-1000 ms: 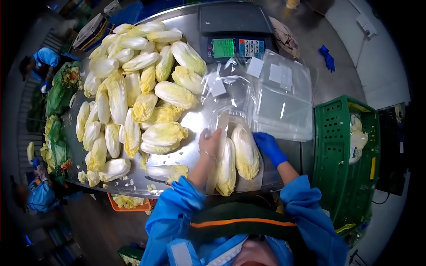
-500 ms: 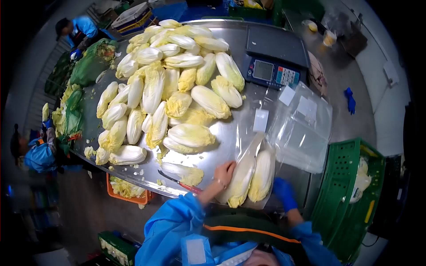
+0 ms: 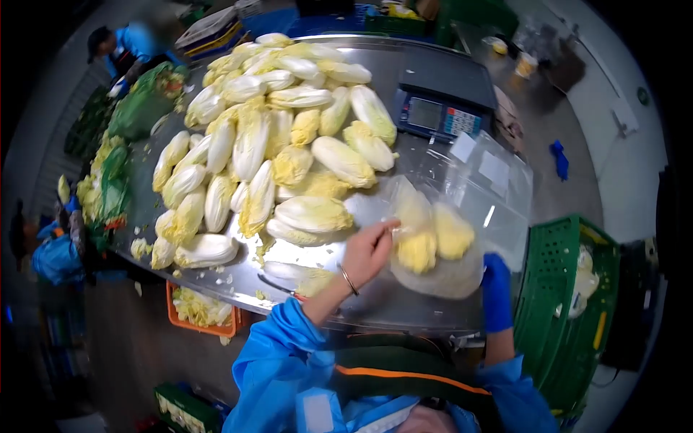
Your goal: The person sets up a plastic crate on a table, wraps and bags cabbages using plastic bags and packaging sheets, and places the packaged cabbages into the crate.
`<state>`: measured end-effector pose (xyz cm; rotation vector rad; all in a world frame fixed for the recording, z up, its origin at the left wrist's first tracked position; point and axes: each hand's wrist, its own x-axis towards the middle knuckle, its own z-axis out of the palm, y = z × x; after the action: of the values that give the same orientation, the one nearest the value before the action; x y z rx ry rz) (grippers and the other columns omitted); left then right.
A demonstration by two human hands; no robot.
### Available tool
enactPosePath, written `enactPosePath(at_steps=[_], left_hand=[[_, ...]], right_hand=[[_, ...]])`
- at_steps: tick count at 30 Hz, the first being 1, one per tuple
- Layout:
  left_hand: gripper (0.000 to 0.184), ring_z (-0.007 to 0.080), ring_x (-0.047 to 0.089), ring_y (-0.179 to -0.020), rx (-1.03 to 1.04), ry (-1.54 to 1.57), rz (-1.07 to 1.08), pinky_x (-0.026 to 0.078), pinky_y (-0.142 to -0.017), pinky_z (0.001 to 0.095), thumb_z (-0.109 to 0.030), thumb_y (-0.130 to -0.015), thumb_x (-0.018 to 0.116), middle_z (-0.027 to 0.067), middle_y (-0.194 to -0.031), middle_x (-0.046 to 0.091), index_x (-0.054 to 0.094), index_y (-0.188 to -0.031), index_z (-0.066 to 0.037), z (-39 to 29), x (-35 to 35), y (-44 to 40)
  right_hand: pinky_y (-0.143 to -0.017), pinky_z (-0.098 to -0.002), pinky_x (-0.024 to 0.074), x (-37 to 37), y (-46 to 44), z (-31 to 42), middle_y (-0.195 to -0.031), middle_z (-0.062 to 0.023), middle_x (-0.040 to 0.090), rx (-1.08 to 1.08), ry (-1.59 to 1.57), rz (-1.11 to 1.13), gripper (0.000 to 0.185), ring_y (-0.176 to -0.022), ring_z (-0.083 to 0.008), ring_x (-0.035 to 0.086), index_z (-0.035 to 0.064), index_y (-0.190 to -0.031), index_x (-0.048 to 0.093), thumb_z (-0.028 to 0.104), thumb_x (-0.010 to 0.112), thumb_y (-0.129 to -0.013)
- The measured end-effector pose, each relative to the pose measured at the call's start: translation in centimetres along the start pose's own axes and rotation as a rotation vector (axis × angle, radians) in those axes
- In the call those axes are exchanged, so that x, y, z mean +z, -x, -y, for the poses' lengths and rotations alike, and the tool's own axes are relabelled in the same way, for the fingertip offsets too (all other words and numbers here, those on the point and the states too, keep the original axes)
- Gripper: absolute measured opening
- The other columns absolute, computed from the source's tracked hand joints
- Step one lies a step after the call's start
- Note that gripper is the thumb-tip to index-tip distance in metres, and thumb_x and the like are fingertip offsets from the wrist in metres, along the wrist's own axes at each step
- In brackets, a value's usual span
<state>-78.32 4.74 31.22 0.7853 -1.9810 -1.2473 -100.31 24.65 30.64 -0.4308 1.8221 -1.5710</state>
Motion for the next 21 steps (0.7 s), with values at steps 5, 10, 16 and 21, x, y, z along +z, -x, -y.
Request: enactPosePath(at_steps=[5,10,16,21], left_hand=[[0.035,0.0055,0.045,-0.054,-0.163,0.402,0.010,0.039,-0.051,0.0205,0.000,-0.080,0.047,-0.0012,-0.063,0.052,0.058,-0.112,-0.006,-6.6,-3.7,-6.3],[0.045,0.0025,0.041,-0.048,-0.091,0.525,0.061,0.035,-0.045,0.0178,0.002,-0.079,0.046,-0.0052,-0.058,0.047,0.049,-0.123,-0.004,-8.2,-5.3,-5.2],[0.092,0.0231,0.054,-0.103,-0.076,0.954,0.208,0.043,-0.089,0.0348,-0.013,-0.076,0.068,0.0158,-0.110,0.053,0.006,-0.144,-0.008,-4.0,-5.6,1.9],[0.122,0.0313,0.041,-0.120,0.119,0.229,0.441,0.033,-0.101,0.0400,-0.026,-0.061,0.084,0.0191,-0.132,0.035,-0.005,-0.142,-0.007,-0.1,-0.7,4.7]], right_hand=[[-0.057,-0.0235,0.0426,2.3,0.6,9.8,-0.076,-0.0016,0.056,-0.301,-0.106,-0.026,0.018,-0.067,-0.0095,0.053,0.0041,-0.084,0.058,0.017,0.046,-0.087],[-0.050,-0.0241,0.0395,1.3,0.3,10.5,-0.067,-0.0035,0.052,-0.236,-0.138,0.062,0.016,-0.057,-0.0113,0.050,0.0023,-0.078,0.059,0.014,0.049,-0.082],[-0.052,-0.0236,0.0393,0.1,3.7,9.5,-0.068,-0.0037,0.056,-0.115,0.190,0.085,0.009,-0.059,-0.0099,0.052,0.0019,-0.080,0.063,0.007,0.055,-0.080],[-0.076,-0.0331,0.0448,0.6,5.3,12.0,-0.088,-0.0015,0.062,-0.427,0.812,0.144,0.012,-0.085,-0.0162,0.058,0.0132,-0.088,0.066,0.014,0.061,-0.078]])
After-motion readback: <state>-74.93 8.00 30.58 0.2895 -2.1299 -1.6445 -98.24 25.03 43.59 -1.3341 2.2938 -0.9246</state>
